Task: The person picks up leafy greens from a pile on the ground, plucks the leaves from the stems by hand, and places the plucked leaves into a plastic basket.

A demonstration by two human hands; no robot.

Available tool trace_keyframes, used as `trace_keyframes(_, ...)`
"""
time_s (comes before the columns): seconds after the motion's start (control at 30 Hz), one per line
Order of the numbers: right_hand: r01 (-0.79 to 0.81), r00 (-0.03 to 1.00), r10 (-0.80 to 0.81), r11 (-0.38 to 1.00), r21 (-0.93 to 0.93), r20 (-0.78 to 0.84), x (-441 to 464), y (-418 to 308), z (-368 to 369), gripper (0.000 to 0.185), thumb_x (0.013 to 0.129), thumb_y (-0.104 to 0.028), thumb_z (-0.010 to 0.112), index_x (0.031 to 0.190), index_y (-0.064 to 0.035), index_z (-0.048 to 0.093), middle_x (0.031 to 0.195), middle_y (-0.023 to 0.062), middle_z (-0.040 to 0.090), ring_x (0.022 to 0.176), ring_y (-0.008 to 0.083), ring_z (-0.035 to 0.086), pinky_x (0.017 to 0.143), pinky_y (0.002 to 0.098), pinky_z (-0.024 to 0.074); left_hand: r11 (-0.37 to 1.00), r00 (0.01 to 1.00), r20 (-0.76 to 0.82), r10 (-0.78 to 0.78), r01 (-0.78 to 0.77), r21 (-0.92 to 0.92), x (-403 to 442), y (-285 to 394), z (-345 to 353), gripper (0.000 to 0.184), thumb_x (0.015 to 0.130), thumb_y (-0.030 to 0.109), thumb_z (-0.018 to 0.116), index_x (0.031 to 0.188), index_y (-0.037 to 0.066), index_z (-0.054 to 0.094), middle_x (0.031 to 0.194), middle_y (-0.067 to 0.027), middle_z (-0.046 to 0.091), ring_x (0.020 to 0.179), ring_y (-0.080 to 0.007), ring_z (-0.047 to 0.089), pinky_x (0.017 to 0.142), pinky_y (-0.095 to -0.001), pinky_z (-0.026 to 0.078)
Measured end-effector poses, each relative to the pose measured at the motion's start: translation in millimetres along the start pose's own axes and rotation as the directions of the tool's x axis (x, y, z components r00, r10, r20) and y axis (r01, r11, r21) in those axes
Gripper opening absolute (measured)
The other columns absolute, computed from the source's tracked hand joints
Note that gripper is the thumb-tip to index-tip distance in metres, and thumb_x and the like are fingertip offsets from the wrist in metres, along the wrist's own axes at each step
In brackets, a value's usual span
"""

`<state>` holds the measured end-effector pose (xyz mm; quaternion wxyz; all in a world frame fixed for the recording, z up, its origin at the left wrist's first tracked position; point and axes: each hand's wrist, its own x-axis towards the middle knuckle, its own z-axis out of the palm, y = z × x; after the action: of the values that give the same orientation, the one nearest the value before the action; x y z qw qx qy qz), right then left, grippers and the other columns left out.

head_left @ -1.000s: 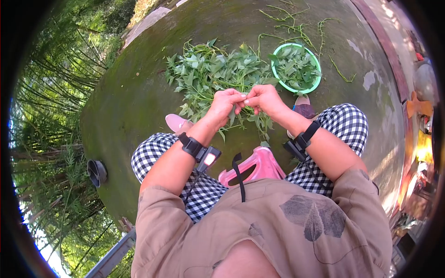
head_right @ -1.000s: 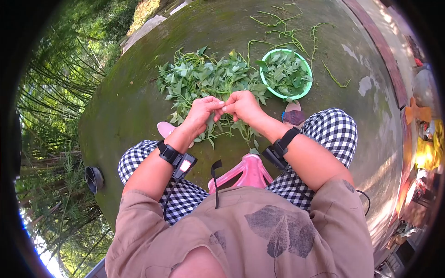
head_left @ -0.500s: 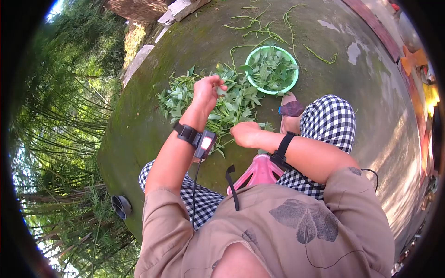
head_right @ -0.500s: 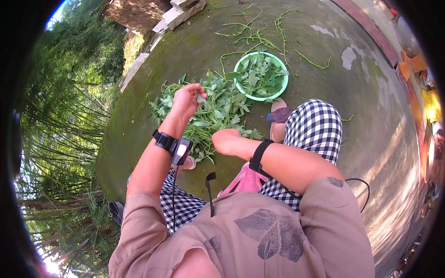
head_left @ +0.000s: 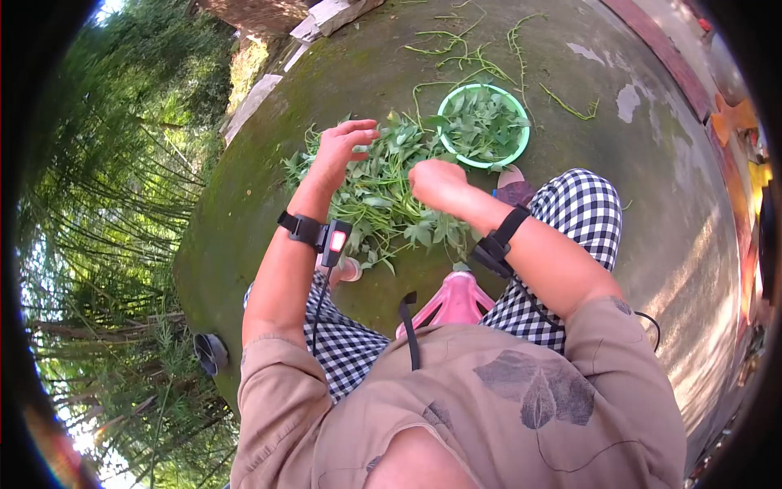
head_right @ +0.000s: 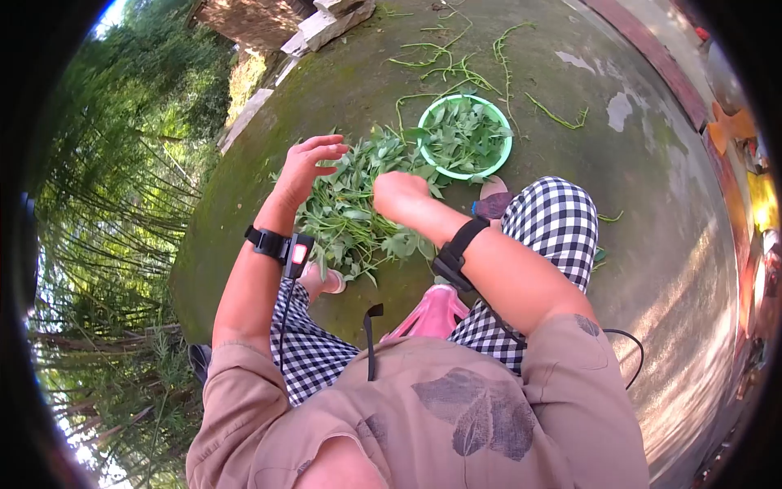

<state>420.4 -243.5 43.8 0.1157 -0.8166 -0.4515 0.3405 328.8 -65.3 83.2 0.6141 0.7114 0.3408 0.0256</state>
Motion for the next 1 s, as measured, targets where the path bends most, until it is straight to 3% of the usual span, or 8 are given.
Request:
trace_keyframes(0.07,0.175,0.980,-0.155,0.969,0.176,-0.124,7.1,10.4,-10.9,0.021,0.082,-0.014,0.059,0.096,-0.0034,0.071,0.087,0.0145,0.070,0.078,0.0273,0.069,0.069,0.0390,0.0532,0.999,0.997,-0.065,-0.038,0.037,-0.015,-31.2,-20.5,-28.6,0.039,0.086,0.022,0.062,0.120,0.002,0.062,0.106,-0.0084,0.069,0.101,-0.0178,0.062,0.086,-0.0361,0.050)
trace_keyframes(0.17,0.138,0.990,-0.104,0.754,0.642,-0.090,5.3,7.0,-29.6,0.019,0.086,-0.017,0.063,0.093,-0.0001,0.068,0.060,0.0089,0.059,0.043,0.0179,0.055,0.046,0.0343,0.0465,0.995,0.984,-0.166,-0.070,0.056,-0.088,-65.2,-47.2,-56.6,0.035,0.088,0.019,0.060,0.117,0.001,0.063,0.105,-0.0093,0.070,0.098,-0.0180,0.064,0.084,-0.0365,0.051)
trace_keyframes(0.27,0.139,0.988,-0.134,0.540,0.830,-0.079,-11.4,-9.5,-43.6,0.019,0.092,-0.015,0.056,0.099,0.0001,0.066,0.055,-0.0026,0.049,0.045,0.0077,0.046,0.043,0.0249,0.0379,0.964,0.967,-0.245,-0.069,0.002,-0.264,-84.4,-65.4,-68.8,0.034,0.089,0.018,0.059,0.117,0.001,0.063,0.104,-0.0102,0.070,0.096,-0.0181,0.065,0.084,-0.0359,0.051)
trace_keyframes(0.53,0.115,0.992,-0.096,0.366,0.924,-0.085,-6.5,-24.9,-53.7,0.022,0.095,-0.017,0.055,0.101,0.0026,0.063,0.052,-0.0054,0.042,0.042,0.0070,0.040,0.043,0.0235,0.0390,0.977,0.908,-0.392,0.146,-0.196,-0.089,-72.8,-71.8,-67.1,0.012,0.085,0.014,0.067,0.090,0.003,0.068,0.090,-0.0048,0.071,0.081,-0.0126,0.065,0.075,-0.0270,0.048)
trace_keyframes(0.63,0.126,0.992,-0.086,0.457,0.881,-0.097,-1.3,-30.0,-50.9,0.022,0.095,-0.017,0.056,0.100,0.0035,0.063,0.052,-0.0054,0.041,0.042,0.0068,0.039,0.043,0.0245,0.0386,0.944,0.810,-0.485,0.330,-0.283,0.170,-70.5,-74.1,-60.6,0.008,0.081,0.009,0.069,0.083,0.003,0.065,0.084,-0.0027,0.068,0.076,-0.0130,0.062,0.074,-0.0274,0.048)
trace_keyframes(0.77,0.063,0.996,-0.091,0.494,0.867,-0.020,2.3,-46.5,-38.6,0.022,0.095,-0.018,0.056,0.100,0.0024,0.064,0.053,-0.0041,0.043,0.043,0.0075,0.041,0.043,0.0229,0.0356,0.652,0.566,-0.355,0.744,-0.499,0.571,-77.3,-63.7,-47.3,0.010,0.070,0.005,0.070,0.078,0.005,0.064,0.078,-0.0067,0.060,0.077,-0.0231,0.059,0.073,-0.0324,0.047)
trace_keyframes(0.87,0.025,0.998,-0.060,0.490,0.871,0.006,8.8,-58.4,-29.1,0.023,0.094,-0.018,0.056,0.099,0.0025,0.064,0.053,-0.0041,0.044,0.043,0.0081,0.042,0.043,0.0234,0.0352,0.622,0.567,-0.342,0.749,-0.425,0.658,-75.9,-63.6,-34.2,0.007,0.070,0.005,0.069,0.075,0.005,0.064,0.074,-0.0071,0.058,0.075,-0.0254,0.057,0.070,-0.0358,0.047)
trace_keyframes(1.0,0.029,0.999,-0.047,0.470,0.882,-0.008,16.2,-63.0,-20.3,0.024,0.094,-0.019,0.055,0.099,0.0021,0.065,0.054,-0.0034,0.045,0.045,0.0096,0.044,0.044,0.0242,0.0355,0.741,0.627,-0.451,0.635,-0.329,0.585,-62.4,-75.8,-21.3,0.005,0.072,0.006,0.067,0.076,0.004,0.065,0.075,-0.0076,0.059,0.070,-0.0223,0.058,0.065,-0.0348,0.047)
